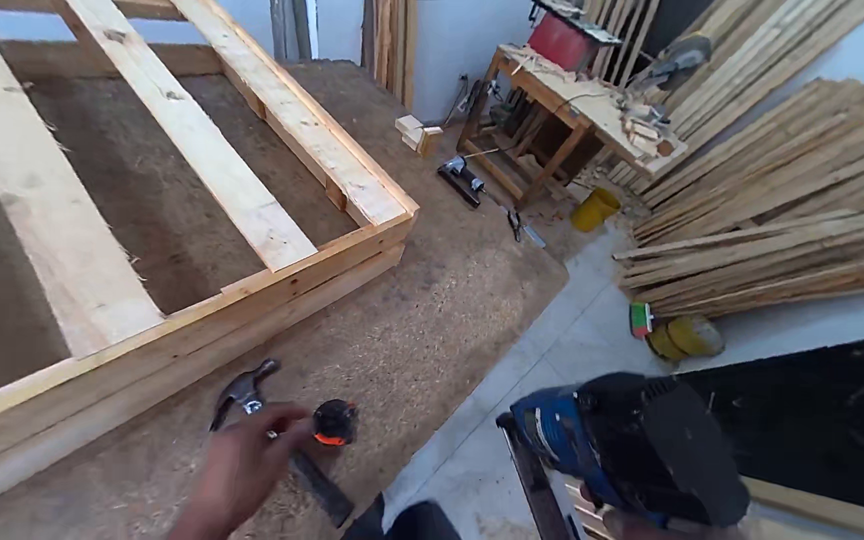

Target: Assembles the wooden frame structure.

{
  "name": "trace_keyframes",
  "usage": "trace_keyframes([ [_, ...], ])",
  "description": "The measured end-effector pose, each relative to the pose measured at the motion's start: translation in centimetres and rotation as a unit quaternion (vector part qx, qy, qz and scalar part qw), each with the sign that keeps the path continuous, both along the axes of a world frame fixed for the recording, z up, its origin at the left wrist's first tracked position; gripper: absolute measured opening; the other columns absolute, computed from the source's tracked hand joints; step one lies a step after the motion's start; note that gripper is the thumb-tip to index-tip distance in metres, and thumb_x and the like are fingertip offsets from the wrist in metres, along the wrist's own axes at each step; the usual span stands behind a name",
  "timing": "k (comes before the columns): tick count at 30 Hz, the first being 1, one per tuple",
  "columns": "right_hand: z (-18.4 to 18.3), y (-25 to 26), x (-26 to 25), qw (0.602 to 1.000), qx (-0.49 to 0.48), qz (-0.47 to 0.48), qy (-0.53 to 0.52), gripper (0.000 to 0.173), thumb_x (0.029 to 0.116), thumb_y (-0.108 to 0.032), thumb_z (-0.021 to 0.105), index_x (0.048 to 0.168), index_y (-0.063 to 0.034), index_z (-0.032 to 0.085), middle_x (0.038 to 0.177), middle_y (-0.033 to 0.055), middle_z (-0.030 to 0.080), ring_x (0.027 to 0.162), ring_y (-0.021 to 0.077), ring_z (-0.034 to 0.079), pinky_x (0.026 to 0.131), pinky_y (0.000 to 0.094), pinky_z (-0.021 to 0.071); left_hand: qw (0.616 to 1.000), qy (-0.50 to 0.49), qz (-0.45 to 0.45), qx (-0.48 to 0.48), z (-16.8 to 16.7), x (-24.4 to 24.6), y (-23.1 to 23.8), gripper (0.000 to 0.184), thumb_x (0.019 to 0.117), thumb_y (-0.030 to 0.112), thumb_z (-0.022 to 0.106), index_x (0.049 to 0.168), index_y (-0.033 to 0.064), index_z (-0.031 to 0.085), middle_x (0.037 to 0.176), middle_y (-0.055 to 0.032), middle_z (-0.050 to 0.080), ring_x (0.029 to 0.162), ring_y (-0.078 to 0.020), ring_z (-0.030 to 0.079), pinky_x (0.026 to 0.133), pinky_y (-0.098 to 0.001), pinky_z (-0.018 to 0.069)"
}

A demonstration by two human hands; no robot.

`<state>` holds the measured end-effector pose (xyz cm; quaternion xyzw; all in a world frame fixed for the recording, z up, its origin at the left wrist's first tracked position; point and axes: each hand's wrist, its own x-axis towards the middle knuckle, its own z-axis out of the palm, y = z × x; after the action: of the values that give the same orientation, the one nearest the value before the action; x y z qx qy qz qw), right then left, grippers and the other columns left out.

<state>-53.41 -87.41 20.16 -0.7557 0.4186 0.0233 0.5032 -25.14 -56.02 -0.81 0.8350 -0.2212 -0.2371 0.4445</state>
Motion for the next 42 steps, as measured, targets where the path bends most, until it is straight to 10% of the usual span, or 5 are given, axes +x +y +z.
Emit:
trace_keyframes([
  [6, 5.2, -10.6, 13.5, 0.988, 0.023, 0.132, -0.073, 0.022, 0.0922, -0.020, 0.072, 0.112, -0.0122, 0.071, 0.098, 0.0128, 0.075, 0.062, 0.0227, 0.070, 0.055, 0.0358, 0.0616, 0.890, 0.313, -0.230, -0.237, 2.8, -3.4, -22.2, 0.094, 0.0869, 0.058, 0.072, 0.155, 0.0040, 0.037, 0.142, -0.0117, 0.061, 0.121, -0.0238, 0.066, 0.101, -0.0449, 0.0568],
  [11, 6.4, -15.7, 27.6, 0.964, 0.036, 0.227, -0.130, 0.023, 0.0941, -0.012, 0.064, 0.117, -0.0118, 0.069, 0.101, 0.0149, 0.074, 0.056, 0.0241, 0.066, 0.048, 0.0345, 0.0594, 0.766, 0.401, -0.071, -0.498, 5.0, 0.2, -31.7, 0.097, 0.0813, 0.057, 0.081, 0.150, 0.0071, 0.034, 0.126, -0.0136, 0.068, 0.111, -0.0278, 0.069, 0.094, -0.0483, 0.0601],
  [21, 3.3, -17.3, 43.1, 0.969, 0.052, 0.240, -0.016, 0.020, 0.1043, -0.020, 0.057, 0.117, -0.0053, 0.063, 0.099, 0.0145, 0.074, 0.053, 0.0228, 0.065, 0.047, 0.0361, 0.0595, 0.786, 0.420, 0.014, -0.453, 2.8, 9.5, -33.7, 0.084, 0.0864, 0.056, 0.075, 0.148, 0.0130, 0.037, 0.122, -0.0160, 0.068, 0.104, -0.0319, 0.072, 0.083, -0.0510, 0.0629],
  [35, 3.6, -13.6, 45.0, 0.978, -0.039, 0.194, 0.068, 0.019, 0.1061, -0.022, 0.056, 0.115, -0.0075, 0.064, 0.091, 0.0131, 0.072, 0.049, 0.0219, 0.062, 0.045, 0.0358, 0.0589, 0.754, 0.469, -0.036, -0.459, 2.1, 10.6, -33.1, 0.090, 0.0877, 0.050, 0.075, 0.152, 0.0120, 0.025, 0.126, -0.0143, 0.066, 0.107, -0.0283, 0.072, 0.083, -0.0474, 0.0643],
  [42, 3.8, -13.4, 45.0, 0.972, -0.004, 0.229, 0.051, 0.021, 0.1055, -0.019, 0.054, 0.118, -0.0074, 0.065, 0.108, 0.0168, 0.074, 0.054, 0.0258, 0.066, 0.048, 0.0351, 0.0591, 0.742, 0.472, -0.038, -0.474, 2.3, 10.8, -31.7, 0.107, 0.0762, 0.064, 0.082, 0.149, 0.0071, 0.027, 0.126, -0.0134, 0.066, 0.109, -0.0284, 0.072, 0.084, -0.0482, 0.0655],
])
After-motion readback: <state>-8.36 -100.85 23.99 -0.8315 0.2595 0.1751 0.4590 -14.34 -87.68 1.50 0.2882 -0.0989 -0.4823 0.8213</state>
